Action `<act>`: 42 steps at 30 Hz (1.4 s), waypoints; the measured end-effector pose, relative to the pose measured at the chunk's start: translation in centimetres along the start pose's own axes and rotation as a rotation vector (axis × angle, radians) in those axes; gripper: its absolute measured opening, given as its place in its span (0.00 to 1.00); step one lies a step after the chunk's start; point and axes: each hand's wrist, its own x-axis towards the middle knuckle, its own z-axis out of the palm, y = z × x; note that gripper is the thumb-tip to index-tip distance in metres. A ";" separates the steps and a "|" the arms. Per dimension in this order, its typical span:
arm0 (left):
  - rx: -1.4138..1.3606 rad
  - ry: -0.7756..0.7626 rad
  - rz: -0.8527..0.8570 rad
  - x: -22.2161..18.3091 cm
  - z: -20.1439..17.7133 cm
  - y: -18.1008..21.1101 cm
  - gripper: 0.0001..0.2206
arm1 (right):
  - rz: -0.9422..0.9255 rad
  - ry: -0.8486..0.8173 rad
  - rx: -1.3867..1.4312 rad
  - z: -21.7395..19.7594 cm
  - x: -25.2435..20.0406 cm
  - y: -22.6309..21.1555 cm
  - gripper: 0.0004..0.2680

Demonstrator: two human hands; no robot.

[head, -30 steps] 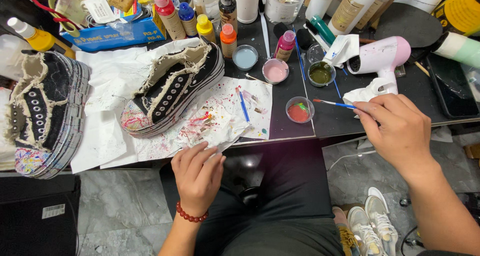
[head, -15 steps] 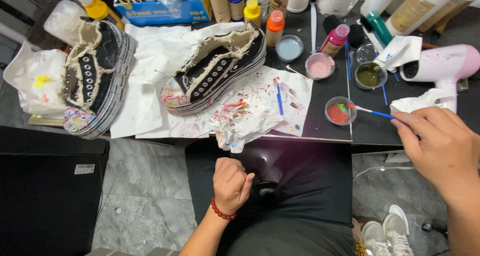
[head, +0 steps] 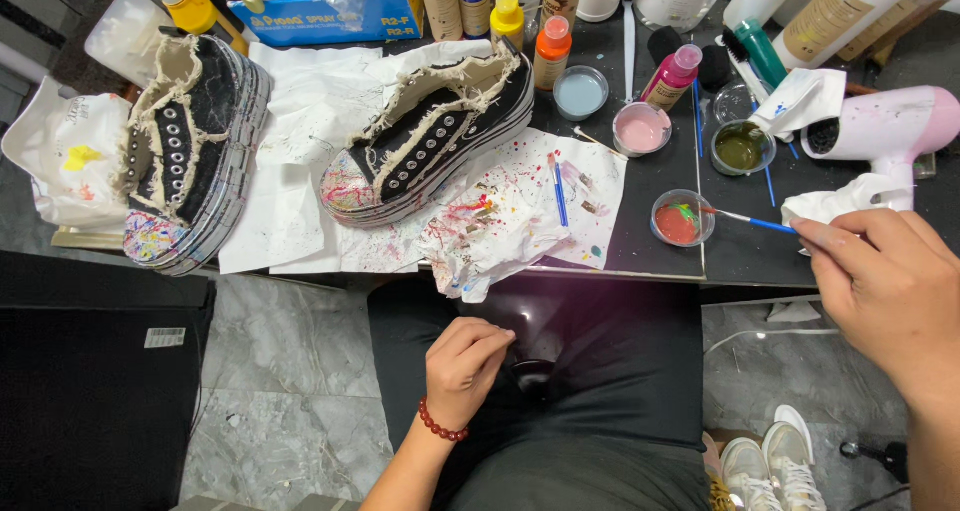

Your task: The person mixes various colors of paint in small plastic cups with a brush and applies the paint to the outer edges and soles of a pair of canvas sneakers.

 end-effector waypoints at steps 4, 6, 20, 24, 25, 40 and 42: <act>-0.010 0.025 -0.179 -1.4 0.4 -0.7 0.07 | 0.000 -0.020 -0.097 -1.5 0.8 -0.7 0.10; 0.008 0.064 -0.278 -2.3 0.8 -1.3 0.09 | -0.017 -0.018 -0.134 -2.0 1.3 -1.1 0.10; -0.132 0.079 -0.345 -3.4 0.6 -2.0 0.08 | -0.012 -0.015 -0.079 -3.8 2.0 -0.8 0.05; -0.167 0.059 -0.270 -2.4 0.9 -1.3 0.02 | 0.037 -0.044 -0.021 -4.0 1.2 -0.5 0.04; -0.153 0.052 -0.270 -2.1 1.0 -1.1 0.02 | 0.054 -0.054 0.000 -3.9 0.9 -0.5 0.04; -0.493 0.046 -0.572 -3.0 3.3 -1.1 0.12 | 0.236 0.000 0.238 -1.2 -0.5 -0.5 0.04; -0.765 0.079 -0.535 -2.3 3.6 -0.5 0.07 | 0.218 0.011 0.225 -1.0 -0.5 -0.4 0.04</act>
